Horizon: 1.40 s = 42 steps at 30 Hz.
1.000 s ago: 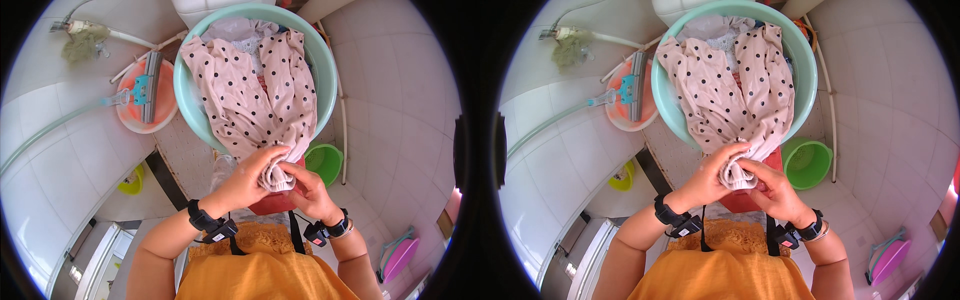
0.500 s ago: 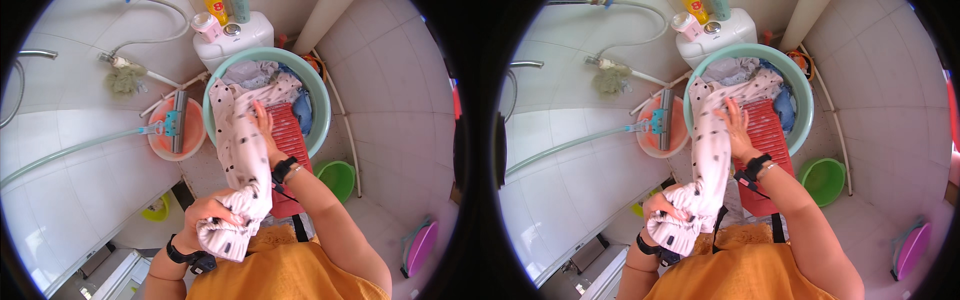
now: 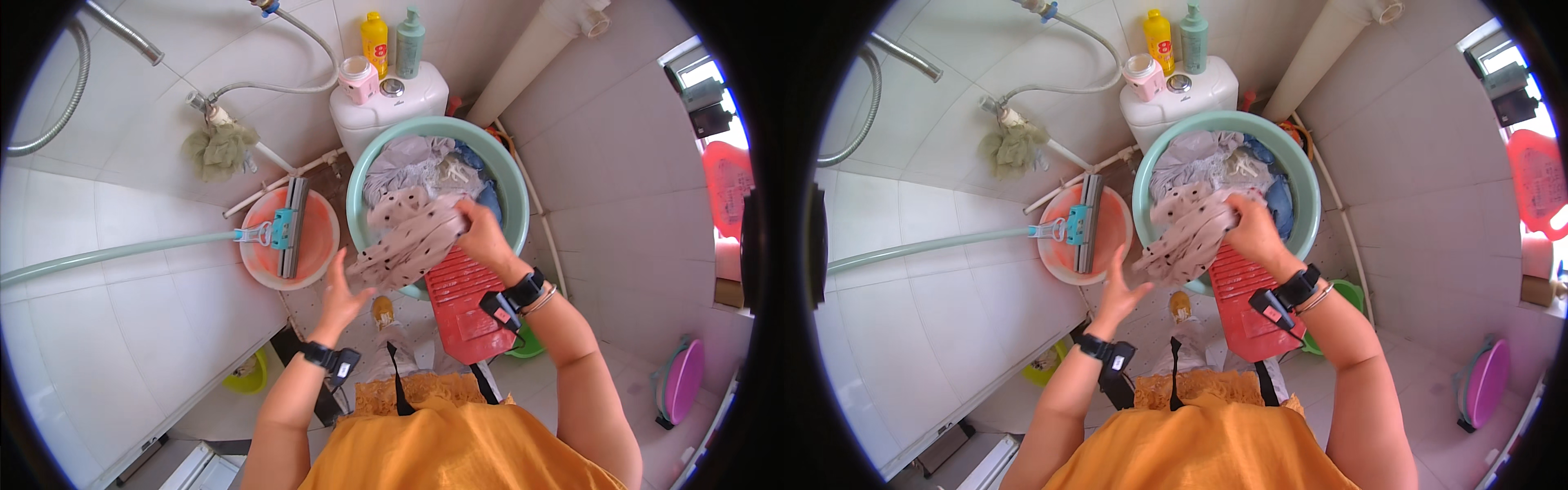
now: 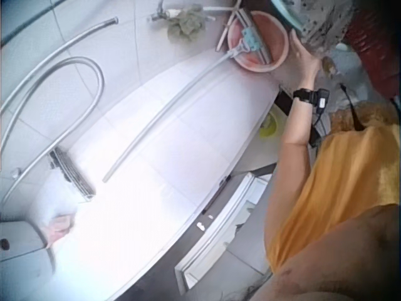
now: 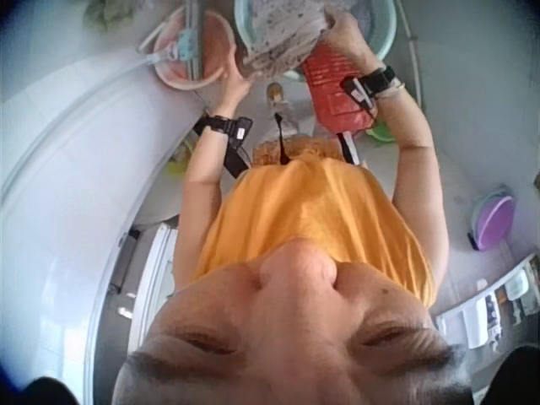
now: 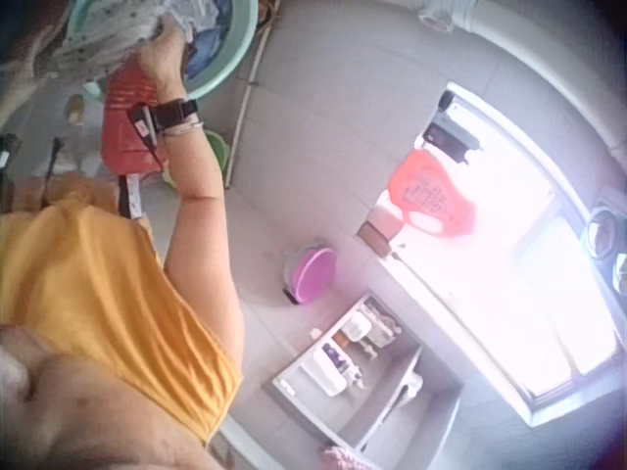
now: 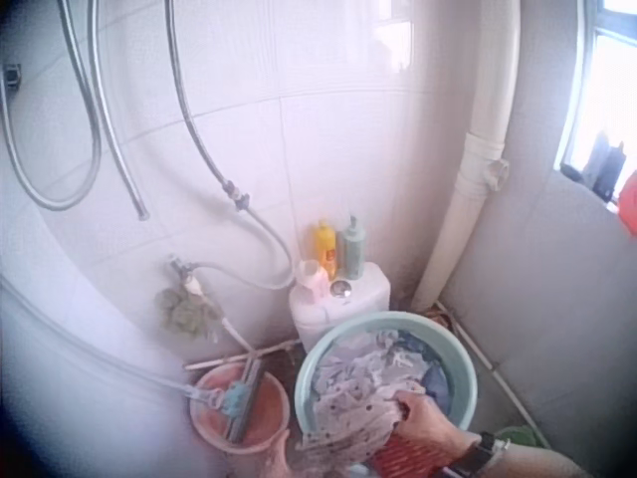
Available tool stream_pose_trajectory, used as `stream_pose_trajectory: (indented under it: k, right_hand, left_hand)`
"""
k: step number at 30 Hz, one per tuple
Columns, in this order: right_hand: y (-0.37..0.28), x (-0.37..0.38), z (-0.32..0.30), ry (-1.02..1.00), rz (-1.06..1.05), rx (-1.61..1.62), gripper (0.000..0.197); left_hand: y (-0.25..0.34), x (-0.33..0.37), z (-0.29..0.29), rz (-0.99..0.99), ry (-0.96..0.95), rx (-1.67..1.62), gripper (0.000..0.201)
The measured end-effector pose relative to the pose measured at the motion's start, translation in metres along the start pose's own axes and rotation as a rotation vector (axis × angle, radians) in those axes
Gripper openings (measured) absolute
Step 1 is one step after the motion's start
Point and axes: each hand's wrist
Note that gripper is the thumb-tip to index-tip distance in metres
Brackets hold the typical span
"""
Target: The person washes clothes by hand, scrubbing pants on a washboard in a tub of soapy water, lifting them up, and tossing one into a bucket.
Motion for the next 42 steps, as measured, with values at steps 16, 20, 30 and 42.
stream_pose_trajectory:
  k: [16, 20, 30, 42]
  right_hand:
    - [0.158, 0.097, -0.035, 0.328, 0.449, 1.078, 0.033]
    - [0.23, 0.11, -0.009, 0.245, 0.159, -0.423, 0.08]
    - [0.249, 0.151, 0.026, -0.364, 0.042, -0.694, 0.051]
    - [0.233, 0.2, 0.061, -0.802, 0.404, -0.723, 0.047]
  left_hand:
    - [0.017, 0.194, 0.086, -0.056, -0.013, 0.515, 0.086]
    - [-0.011, 0.189, 0.116, -0.16, -0.193, 0.705, 0.083]
    - [-0.05, 0.225, 0.154, -0.357, -0.288, 0.752, 0.061]
    - [-0.081, 0.261, 0.177, -0.533, -0.216, 0.756, 0.053]
Point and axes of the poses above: each hand's wrist, its own x-axis towards the middle knuckle, its own z-axis out of the palm, y = z × x, and after that the axes turned 12 degrees about -x, right-handed
